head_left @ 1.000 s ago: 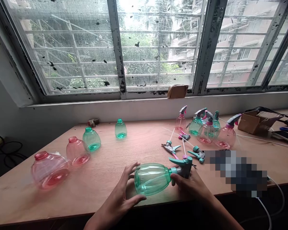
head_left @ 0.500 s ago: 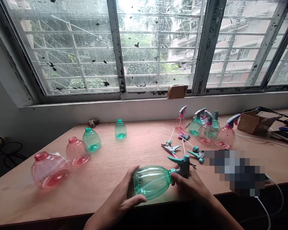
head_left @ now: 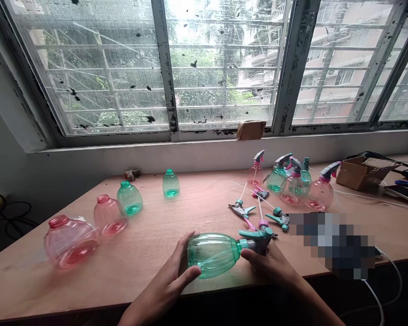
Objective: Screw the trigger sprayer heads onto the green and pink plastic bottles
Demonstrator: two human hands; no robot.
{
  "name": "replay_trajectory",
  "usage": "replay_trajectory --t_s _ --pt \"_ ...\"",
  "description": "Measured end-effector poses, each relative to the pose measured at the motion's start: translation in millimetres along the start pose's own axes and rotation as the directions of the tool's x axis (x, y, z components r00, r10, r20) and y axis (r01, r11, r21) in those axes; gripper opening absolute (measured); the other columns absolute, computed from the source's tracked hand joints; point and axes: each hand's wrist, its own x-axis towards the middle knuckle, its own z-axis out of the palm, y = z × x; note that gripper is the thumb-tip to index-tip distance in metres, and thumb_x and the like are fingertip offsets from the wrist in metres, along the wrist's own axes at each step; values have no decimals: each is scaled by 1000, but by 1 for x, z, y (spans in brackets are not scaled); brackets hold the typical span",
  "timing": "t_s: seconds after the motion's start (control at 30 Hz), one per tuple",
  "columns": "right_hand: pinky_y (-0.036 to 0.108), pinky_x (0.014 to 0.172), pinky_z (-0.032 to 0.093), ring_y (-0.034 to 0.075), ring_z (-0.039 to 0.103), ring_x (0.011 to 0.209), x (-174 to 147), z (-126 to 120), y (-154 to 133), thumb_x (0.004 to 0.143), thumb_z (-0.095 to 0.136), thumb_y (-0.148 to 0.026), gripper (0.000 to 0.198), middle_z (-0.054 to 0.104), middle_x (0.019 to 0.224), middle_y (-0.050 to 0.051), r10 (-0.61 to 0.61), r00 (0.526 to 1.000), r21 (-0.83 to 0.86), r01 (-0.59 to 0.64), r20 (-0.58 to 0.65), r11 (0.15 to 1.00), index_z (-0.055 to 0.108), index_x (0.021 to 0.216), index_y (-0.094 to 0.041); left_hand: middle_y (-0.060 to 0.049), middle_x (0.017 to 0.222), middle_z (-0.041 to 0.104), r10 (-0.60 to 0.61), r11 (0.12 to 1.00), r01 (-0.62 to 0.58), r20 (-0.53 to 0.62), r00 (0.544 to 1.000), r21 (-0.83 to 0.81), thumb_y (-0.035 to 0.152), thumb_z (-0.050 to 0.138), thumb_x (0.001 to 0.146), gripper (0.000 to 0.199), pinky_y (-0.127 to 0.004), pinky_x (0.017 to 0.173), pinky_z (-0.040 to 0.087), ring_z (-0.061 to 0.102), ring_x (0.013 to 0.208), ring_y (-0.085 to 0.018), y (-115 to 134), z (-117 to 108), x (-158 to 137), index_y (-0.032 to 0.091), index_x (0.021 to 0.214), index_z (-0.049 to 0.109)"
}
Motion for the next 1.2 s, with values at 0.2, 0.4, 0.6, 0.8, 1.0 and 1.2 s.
replay_trajectory --t_s 0.2,0.4,0.6,0.8,1.0,1.2 --pt "27 52 40 13 51 55 3 5 5 70 88 -46 47 57 68 -5 -20 997 154 32 -73 988 62 100 -21 -8 165 29 -33 997 35 -42 999 66 51 60 96 71 -56 124 21 26 151 -35 -3 0 1 34 155 26" --pt "23 44 30 9 40 46 7 7 10 73 82 -55 44 51 59 -7 16 999 162 -9 -40 987 58 81 -20 -7 153 44 35 998 -39 -71 997 -54 42 79 84 74 -52 121 32 39 143 -35 -15 0 7 35 145 39" --pt "20 34 23 7 36 32 7 6 13 71 80 -63 49 42 41 -13 72 997 134 -73 9 988 52 79 -23 -5 133 56 49 987 -59 -70 996 -150 33 89 75 76 -44 109 48 55 129 -32 -20 1 9 37 137 45" --pt "19 33 28 10 44 29 7 6 11 76 74 -66 56 48 43 -14 113 994 110 -110 -14 988 50 103 -23 -6 136 55 35 993 -46 -93 995 -111 29 88 75 71 -43 105 51 57 128 -32 -9 4 10 36 134 48" --pt "18 28 25 7 38 25 5 6 7 76 71 -68 54 45 44 -15 154 988 76 -155 8 985 49 94 -23 -7 136 58 141 985 -122 -158 977 121 36 91 70 76 -45 110 46 58 128 -35 -10 5 11 33 133 50" --pt "17 28 29 8 48 28 7 5 16 82 73 -59 49 62 61 -8 95 995 153 -87 -44 984 49 102 -21 -5 140 56 226 954 -187 -151 962 236 39 88 73 77 -39 109 48 56 130 -32 -11 9 10 36 137 45"
